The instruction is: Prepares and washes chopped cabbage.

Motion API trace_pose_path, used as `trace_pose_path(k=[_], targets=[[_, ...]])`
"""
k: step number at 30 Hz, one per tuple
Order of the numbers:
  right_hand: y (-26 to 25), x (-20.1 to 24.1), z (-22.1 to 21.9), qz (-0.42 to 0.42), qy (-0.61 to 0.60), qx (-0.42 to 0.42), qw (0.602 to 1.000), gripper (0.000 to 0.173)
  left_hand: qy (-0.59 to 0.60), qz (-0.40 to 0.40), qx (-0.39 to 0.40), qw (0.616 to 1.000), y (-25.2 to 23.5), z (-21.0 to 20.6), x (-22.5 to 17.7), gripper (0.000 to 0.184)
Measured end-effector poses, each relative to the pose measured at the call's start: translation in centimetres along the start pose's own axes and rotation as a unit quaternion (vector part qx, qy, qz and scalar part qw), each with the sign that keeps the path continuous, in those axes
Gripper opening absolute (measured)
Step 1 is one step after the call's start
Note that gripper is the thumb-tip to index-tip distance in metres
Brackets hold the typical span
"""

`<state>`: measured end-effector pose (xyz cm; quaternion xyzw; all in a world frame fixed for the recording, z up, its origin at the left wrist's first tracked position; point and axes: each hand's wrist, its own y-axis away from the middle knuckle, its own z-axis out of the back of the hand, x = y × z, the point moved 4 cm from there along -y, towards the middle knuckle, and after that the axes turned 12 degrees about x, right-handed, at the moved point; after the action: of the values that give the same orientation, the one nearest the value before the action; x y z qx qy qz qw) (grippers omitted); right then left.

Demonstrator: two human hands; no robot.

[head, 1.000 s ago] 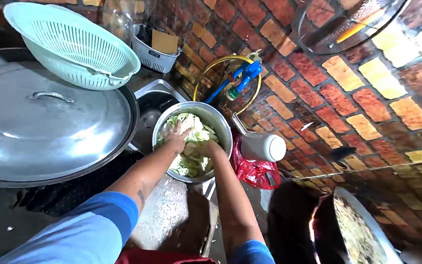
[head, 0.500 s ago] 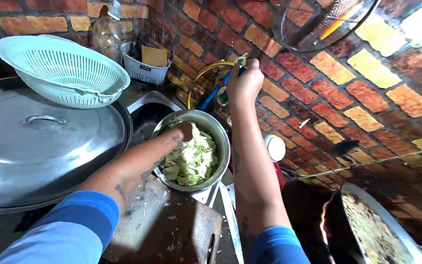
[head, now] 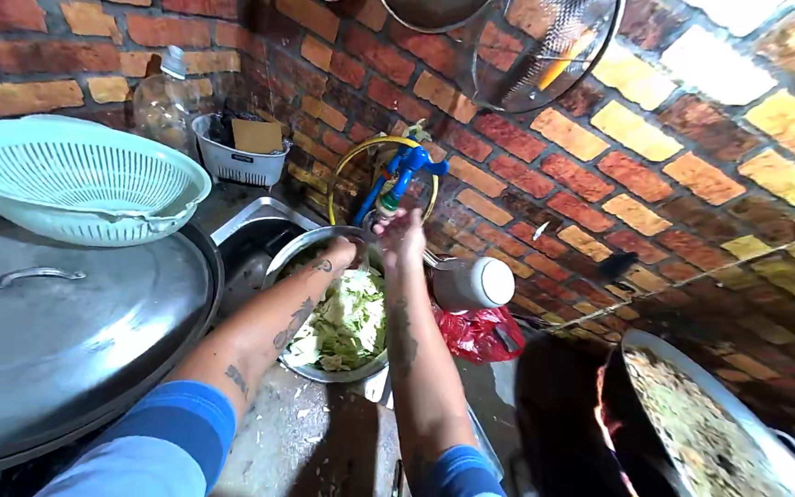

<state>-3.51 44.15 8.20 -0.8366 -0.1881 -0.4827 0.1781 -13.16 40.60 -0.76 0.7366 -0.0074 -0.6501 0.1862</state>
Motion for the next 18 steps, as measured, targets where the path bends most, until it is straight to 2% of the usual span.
trace_pose_path(k=[3,4,7,9,11,14,16,18], targets=[[-0.1,-5.1,0.4,-0.162,-0.105,0.034,0.981,0.033,0.146,-0.029,-0.038,0.988,1.3,-0.5,0.4,0.026],[-0.3,-6.1,0.6,-0.182,-0.117,0.032,0.976,0.032,0.191,-0.033,-0.051,0.980,1.4,-0.5,0.6,0.022],[-1.3,-7.9,0.7,-0.195,-0.136,0.040,0.971,0.042,0.315,-0.042,-0.045,0.947,0.4,-0.6,1.8,0.039],[-1.7,-8.8,0.5,-0.199,-0.122,0.028,0.972,0.048,0.369,-0.056,-0.042,0.927,0.3,-0.9,2.1,0.042],[-2.3,-9.4,0.5,-0.198,-0.079,0.009,0.977,0.051,0.395,-0.096,-0.046,0.912,-0.3,-0.9,2.2,0.032],[-2.6,-9.4,0.3,-0.184,0.037,-0.034,0.982,0.050,0.403,-0.114,-0.029,0.908,-0.4,-1.1,2.3,0.032],[-2.2,-8.7,-0.1,-0.155,0.149,-0.052,0.975,0.046,0.377,-0.060,-0.026,0.924,0.3,-1.7,2.3,0.041],[-1.8,-7.6,0.0,-0.141,0.268,-0.037,0.952,0.047,0.335,0.005,-0.020,0.942,1.2,-2.0,2.1,0.048]])
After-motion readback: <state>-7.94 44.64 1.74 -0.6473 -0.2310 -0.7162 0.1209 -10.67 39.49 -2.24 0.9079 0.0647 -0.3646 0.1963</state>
